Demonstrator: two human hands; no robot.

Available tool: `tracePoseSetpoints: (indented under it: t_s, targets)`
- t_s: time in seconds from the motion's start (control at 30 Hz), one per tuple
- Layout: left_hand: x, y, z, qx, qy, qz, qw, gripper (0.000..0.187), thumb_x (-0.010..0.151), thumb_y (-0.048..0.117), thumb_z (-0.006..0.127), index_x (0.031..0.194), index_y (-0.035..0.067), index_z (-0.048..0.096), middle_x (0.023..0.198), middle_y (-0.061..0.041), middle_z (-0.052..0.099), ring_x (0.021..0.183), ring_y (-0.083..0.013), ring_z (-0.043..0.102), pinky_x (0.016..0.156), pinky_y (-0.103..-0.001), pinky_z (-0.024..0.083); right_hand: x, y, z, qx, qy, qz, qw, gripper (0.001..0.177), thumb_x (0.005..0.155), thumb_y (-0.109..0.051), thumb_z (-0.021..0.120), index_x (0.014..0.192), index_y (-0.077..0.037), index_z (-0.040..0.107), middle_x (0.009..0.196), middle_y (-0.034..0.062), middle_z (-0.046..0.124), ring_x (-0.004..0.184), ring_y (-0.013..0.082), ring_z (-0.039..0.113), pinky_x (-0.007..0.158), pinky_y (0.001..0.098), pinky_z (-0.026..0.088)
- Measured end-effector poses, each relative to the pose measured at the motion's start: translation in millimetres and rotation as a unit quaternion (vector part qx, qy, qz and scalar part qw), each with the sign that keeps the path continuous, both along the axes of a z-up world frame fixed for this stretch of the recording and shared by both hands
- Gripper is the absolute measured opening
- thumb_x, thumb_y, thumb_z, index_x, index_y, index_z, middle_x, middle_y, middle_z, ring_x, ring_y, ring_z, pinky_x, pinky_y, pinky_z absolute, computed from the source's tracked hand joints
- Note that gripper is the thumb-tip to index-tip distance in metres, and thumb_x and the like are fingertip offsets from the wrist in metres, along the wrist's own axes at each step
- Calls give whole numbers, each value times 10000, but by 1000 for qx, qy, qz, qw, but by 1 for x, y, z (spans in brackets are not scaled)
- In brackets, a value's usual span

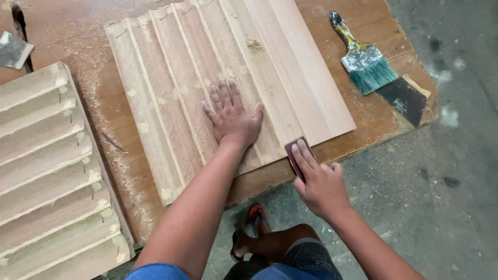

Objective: The person sands a grooved wooden panel using a sanding block held in the right hand while stabilizing the panel with the left hand. The person flips the panel over to sand the other side and continues sanding along the grooves.

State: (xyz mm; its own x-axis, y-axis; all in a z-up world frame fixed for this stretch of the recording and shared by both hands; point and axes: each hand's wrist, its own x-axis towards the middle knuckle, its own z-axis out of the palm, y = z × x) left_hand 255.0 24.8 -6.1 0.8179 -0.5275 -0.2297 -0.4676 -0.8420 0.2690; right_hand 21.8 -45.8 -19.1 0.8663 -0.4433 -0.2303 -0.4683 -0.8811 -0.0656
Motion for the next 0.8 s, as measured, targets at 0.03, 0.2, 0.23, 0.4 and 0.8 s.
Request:
tracePoseSetpoints:
  t_s: [0.03,0.2,0.23,0.4,0.8]
  targets:
    - [0,0,4,3,3,2,1000,935,961,666,400,1640,76,148,1715,-191,102,1584,-382,38,1219,-650,-44,-7,4,1,-3,11,-4,1000,793,859,-379,419,1634,-355,249,1712,-134,220,960,338,746,936,488,438]
    - [-3,2,0,3,18,2,1000,921,971,661,382,1640,76,141,1715,-192,82,1585,-382,23,1218,-656,-34,27,-1,15,16,12,-6,1000,808,860,-389,429,1643,-316,243,1722,-111,204,1005,374,724,971,524,403]
    - [1,0,0,6,10,1,1000,926,965,661,384,1642,77,142,1717,-189,87,1586,-378,16,1217,-650,-86,30,-3,16,3,-5,4,1000,807,850,-379,422,1638,-312,262,1714,-107,227,959,378,732,923,507,432]
    - [2,-2,1,4,18,2,1000,921,972,658,380,1641,74,137,1718,-190,74,1586,-378,-1,1214,-646,-106,14,0,1,-10,30,-1,1000,802,862,-388,436,1640,-326,251,1706,-115,242,968,338,738,939,490,430]
    - [-1,4,12,9,42,-13,999,885,992,635,347,1646,87,109,1719,-180,30,1585,-378,-17,1225,-652,-60,29,1,10,16,16,-1,1000,808,859,-358,414,1648,-311,245,1720,-106,215,999,392,716,956,510,429]
